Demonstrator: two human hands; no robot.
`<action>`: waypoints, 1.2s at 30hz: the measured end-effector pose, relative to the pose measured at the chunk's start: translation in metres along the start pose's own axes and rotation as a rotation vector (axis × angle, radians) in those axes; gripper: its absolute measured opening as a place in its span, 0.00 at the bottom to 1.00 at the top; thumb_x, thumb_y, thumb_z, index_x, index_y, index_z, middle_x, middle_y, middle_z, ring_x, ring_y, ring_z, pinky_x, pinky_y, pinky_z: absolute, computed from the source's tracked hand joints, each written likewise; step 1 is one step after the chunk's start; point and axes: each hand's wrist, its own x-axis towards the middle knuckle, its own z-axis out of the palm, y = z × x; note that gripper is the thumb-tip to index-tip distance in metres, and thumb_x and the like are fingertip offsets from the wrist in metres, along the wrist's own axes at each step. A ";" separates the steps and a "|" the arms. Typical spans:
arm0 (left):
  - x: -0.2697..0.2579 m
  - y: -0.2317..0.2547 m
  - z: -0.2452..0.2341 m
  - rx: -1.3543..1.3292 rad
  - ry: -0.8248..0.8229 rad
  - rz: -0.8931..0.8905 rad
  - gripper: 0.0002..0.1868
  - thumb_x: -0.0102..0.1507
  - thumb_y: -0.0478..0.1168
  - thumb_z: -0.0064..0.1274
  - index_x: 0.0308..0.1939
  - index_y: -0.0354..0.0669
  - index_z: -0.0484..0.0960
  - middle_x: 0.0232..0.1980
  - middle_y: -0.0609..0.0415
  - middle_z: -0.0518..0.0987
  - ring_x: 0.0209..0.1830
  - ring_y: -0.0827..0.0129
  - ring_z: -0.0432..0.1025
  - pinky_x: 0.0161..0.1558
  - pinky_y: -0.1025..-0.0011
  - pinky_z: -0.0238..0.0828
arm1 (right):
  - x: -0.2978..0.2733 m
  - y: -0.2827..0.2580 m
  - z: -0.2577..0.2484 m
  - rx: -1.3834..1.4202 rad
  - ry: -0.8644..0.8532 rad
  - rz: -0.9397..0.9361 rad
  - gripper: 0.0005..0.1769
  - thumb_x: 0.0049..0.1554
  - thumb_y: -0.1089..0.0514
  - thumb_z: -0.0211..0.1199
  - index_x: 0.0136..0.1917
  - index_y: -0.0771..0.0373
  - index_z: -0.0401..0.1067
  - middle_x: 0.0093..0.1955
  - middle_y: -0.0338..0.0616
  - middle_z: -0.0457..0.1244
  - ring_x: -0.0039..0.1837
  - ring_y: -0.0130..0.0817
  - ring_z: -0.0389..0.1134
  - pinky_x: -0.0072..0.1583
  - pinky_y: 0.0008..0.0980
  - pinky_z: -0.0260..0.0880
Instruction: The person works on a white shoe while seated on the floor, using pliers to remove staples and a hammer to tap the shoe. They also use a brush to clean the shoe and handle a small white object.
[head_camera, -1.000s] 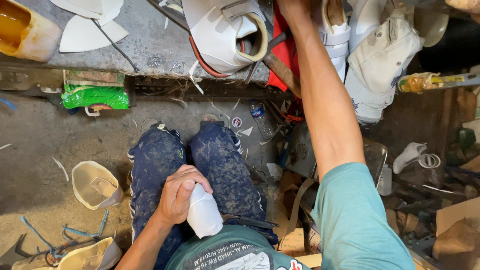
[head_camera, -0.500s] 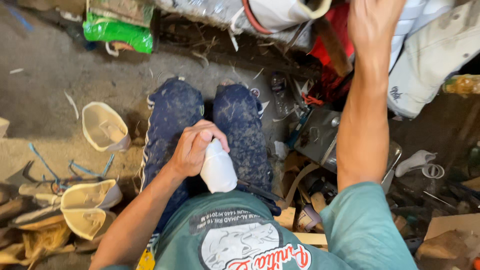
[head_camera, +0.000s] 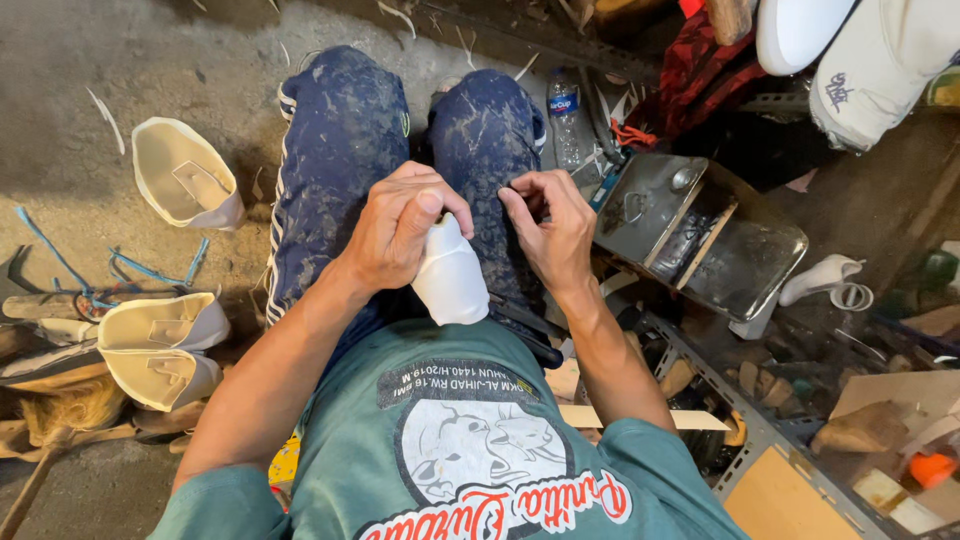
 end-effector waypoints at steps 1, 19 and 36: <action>-0.001 0.000 -0.002 -0.001 0.002 0.004 0.30 0.77 0.49 0.26 0.31 0.46 0.83 0.25 0.54 0.79 0.26 0.58 0.74 0.49 0.62 0.69 | 0.001 -0.005 0.001 -0.010 0.022 -0.042 0.05 0.60 0.60 0.71 0.47 0.60 0.77 0.39 0.41 0.66 0.39 0.40 0.70 0.40 0.33 0.71; 0.010 0.004 0.003 0.059 -0.032 0.094 0.25 0.77 0.43 0.29 0.29 0.46 0.78 0.23 0.52 0.74 0.24 0.54 0.72 0.44 0.63 0.67 | -0.004 -0.072 -0.030 0.343 -0.021 -0.108 0.05 0.55 0.64 0.71 0.41 0.69 0.79 0.33 0.46 0.68 0.32 0.33 0.66 0.36 0.28 0.70; 0.007 0.000 0.018 0.221 -0.022 0.154 0.22 0.76 0.44 0.33 0.27 0.49 0.70 0.23 0.55 0.70 0.26 0.57 0.73 0.43 0.63 0.66 | -0.001 -0.079 -0.043 0.257 -0.112 -0.244 0.06 0.59 0.63 0.68 0.42 0.70 0.77 0.35 0.50 0.68 0.32 0.40 0.67 0.37 0.36 0.70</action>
